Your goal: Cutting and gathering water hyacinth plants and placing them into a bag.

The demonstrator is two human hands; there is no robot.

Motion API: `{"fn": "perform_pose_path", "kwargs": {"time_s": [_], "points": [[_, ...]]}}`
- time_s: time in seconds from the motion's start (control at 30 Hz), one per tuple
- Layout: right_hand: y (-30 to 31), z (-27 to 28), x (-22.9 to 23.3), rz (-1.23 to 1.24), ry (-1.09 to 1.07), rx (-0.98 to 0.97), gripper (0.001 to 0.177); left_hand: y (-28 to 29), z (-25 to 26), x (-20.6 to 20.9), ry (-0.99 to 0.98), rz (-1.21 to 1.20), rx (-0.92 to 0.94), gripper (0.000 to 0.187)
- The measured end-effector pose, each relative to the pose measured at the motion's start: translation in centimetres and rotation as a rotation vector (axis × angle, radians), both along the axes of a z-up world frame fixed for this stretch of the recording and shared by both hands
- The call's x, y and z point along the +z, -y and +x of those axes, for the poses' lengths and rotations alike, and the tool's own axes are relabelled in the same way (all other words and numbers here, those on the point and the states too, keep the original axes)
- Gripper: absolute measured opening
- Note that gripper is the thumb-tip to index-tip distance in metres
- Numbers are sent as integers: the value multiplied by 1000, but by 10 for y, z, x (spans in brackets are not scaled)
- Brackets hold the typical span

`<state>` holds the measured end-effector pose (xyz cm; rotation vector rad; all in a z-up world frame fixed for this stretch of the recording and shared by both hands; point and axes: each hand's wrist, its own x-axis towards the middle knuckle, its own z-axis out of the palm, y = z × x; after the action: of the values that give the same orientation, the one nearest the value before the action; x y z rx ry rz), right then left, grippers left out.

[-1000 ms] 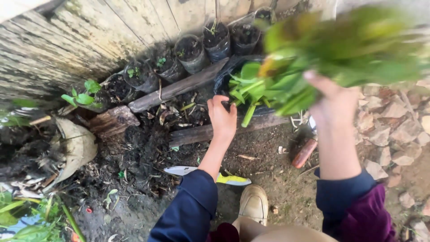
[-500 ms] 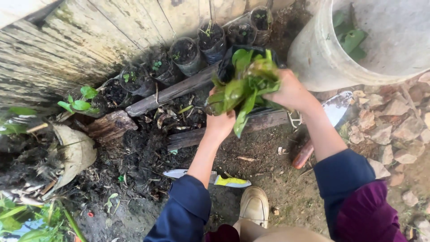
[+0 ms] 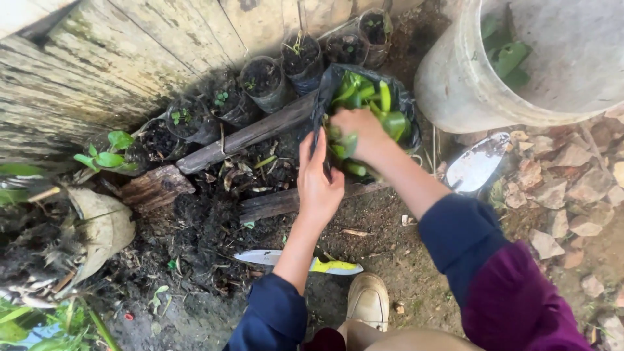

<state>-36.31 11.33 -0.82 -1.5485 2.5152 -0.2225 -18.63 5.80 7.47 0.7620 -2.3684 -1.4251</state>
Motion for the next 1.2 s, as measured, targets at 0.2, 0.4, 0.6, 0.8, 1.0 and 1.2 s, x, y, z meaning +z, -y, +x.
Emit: {"fn": "perform_pose_path", "kwargs": {"time_s": [0.2, 0.4, 0.6, 0.8, 1.0, 1.2], "points": [[33, 13, -47, 99, -209, 158, 21, 18, 8, 2, -163, 171, 42, 87], [11, 9, 57, 238, 256, 244, 69, 43, 16, -44, -222, 38, 87, 88], [-21, 31, 192, -65, 365, 100, 91, 47, 23, -40, -224, 46, 77, 89], [-44, 23, 165, 138, 281, -36, 119, 46, 21, -31, -219, 124, 24, 87], [-25, 37, 136, 14, 276, 4, 77, 37, 19, -28, -189, 162, -21, 90], [10, 60, 73, -132, 47, -114, 21, 38, 20, -11, -258, 155, 52, 91]]}}
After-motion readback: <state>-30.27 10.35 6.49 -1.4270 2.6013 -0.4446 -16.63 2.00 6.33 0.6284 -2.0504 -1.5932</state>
